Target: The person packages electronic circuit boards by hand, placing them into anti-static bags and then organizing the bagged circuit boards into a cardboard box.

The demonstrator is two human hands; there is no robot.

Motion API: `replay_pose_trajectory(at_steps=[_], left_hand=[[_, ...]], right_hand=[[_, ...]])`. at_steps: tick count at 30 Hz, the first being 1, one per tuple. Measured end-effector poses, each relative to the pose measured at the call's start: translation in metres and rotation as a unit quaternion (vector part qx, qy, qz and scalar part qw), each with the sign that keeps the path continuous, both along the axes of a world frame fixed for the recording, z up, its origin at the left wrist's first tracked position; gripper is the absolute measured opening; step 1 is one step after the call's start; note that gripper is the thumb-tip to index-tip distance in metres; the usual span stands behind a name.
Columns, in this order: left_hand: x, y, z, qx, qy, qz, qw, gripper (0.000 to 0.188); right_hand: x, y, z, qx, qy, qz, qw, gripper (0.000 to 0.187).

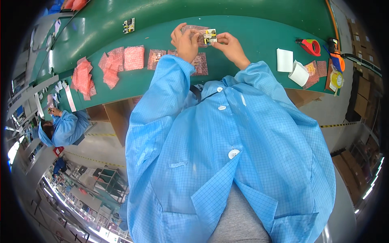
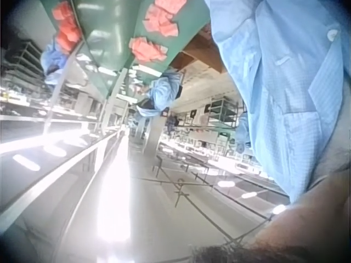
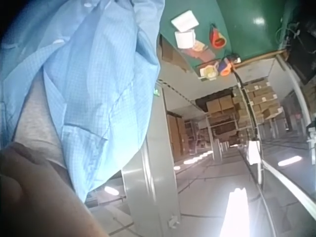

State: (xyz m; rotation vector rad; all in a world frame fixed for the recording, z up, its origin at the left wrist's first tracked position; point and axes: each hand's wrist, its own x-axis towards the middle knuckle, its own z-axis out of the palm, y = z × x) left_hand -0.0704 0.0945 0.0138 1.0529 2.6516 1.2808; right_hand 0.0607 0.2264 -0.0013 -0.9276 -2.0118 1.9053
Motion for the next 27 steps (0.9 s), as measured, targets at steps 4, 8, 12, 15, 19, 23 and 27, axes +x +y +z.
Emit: replay_pose_trajectory(at_steps=[4, 8, 12, 15, 19, 23, 27], left_hand=[[0.001, -0.002, 0.003, -0.004, -0.002, 0.009, 1.000, 0.006], [0.008, -0.001, 0.013, 0.011, -0.001, -0.013, 1.000, 0.005], [0.012, 0.003, 0.023, 0.009, 0.043, -0.034, 0.998, 0.005], [0.011, 0.001, 0.026, -0.004, 0.034, 0.010, 0.999, 0.006], [0.020, -0.010, 0.029, 0.015, 0.055, -0.031, 0.998, 0.006], [0.027, -0.008, 0.034, 0.041, 0.048, -0.029, 0.998, 0.006], [0.028, -0.008, 0.035, 0.044, 0.048, -0.036, 0.997, 0.005]], right_hand=[[0.003, 0.001, 0.008, -0.011, 0.023, -0.031, 0.999, 0.037], [0.005, 0.006, 0.022, -0.218, -0.051, -0.047, 0.973, 0.036], [0.009, -0.005, 0.016, -0.123, 0.028, -0.038, 0.991, 0.036], [0.012, -0.006, 0.011, -0.063, 0.081, -0.015, 0.995, 0.034], [0.011, -0.001, 0.039, -0.170, -0.051, -0.024, 0.984, 0.034], [0.013, -0.003, 0.043, -0.138, -0.061, -0.020, 0.988, 0.035], [0.014, -0.010, 0.025, -0.048, 0.038, 0.014, 0.998, 0.036]])
